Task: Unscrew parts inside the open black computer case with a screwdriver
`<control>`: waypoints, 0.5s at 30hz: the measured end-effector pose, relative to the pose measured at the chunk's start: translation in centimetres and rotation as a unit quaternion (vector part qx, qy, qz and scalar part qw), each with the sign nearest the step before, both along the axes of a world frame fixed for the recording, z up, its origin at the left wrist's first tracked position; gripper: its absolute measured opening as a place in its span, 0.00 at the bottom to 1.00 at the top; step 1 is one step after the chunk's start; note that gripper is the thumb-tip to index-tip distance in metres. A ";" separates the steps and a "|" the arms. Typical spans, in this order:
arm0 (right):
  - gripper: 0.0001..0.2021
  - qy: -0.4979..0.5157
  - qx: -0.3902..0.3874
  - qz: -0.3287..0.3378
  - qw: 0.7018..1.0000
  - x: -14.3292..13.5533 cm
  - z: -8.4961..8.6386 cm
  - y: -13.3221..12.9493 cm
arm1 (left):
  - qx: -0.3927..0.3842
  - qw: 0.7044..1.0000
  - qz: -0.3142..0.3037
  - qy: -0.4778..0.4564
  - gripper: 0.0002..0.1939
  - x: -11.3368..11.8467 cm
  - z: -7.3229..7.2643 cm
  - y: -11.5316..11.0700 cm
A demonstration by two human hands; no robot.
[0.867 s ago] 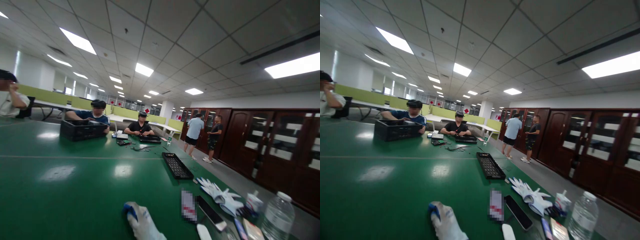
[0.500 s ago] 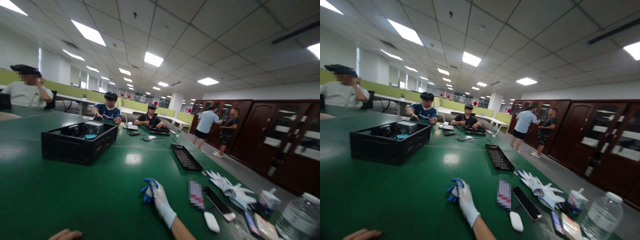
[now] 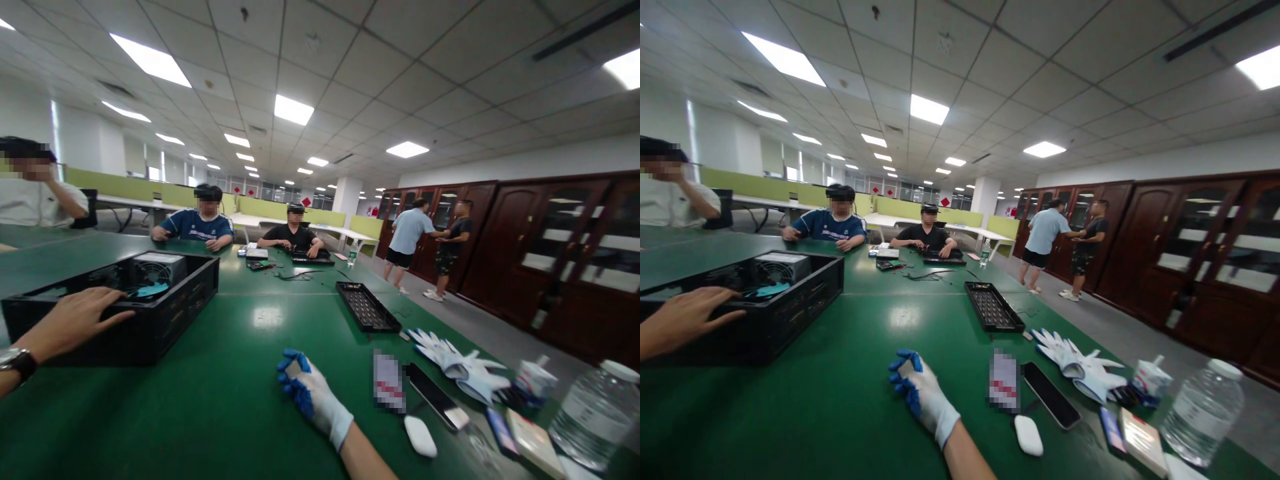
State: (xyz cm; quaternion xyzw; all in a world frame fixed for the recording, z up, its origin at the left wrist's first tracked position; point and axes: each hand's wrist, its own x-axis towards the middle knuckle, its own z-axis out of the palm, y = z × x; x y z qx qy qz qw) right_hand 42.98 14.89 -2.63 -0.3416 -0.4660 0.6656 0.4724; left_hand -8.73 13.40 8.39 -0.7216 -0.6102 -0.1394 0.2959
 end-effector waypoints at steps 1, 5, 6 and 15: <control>0.28 -0.010 0.005 -0.002 1.000 0.0 -0.2 0.1 | -0.007 1.000 0.014 0.017 0.40 -0.2 -0.3 0.2; 0.28 -0.066 0.056 -0.034 0.996 0.1 -1.1 0.4 | -0.068 0.997 0.046 0.008 0.42 2.2 1.0 -1.7; 0.27 -0.091 0.071 -0.045 0.992 0.1 -1.3 0.4 | -0.089 0.995 0.053 -0.007 0.41 3.5 1.9 -2.6; 0.28 -0.290 0.241 -0.017 0.926 0.6 -1.0 -1.7 | -0.138 0.986 0.053 -0.075 0.30 11.2 -2.0 -19.5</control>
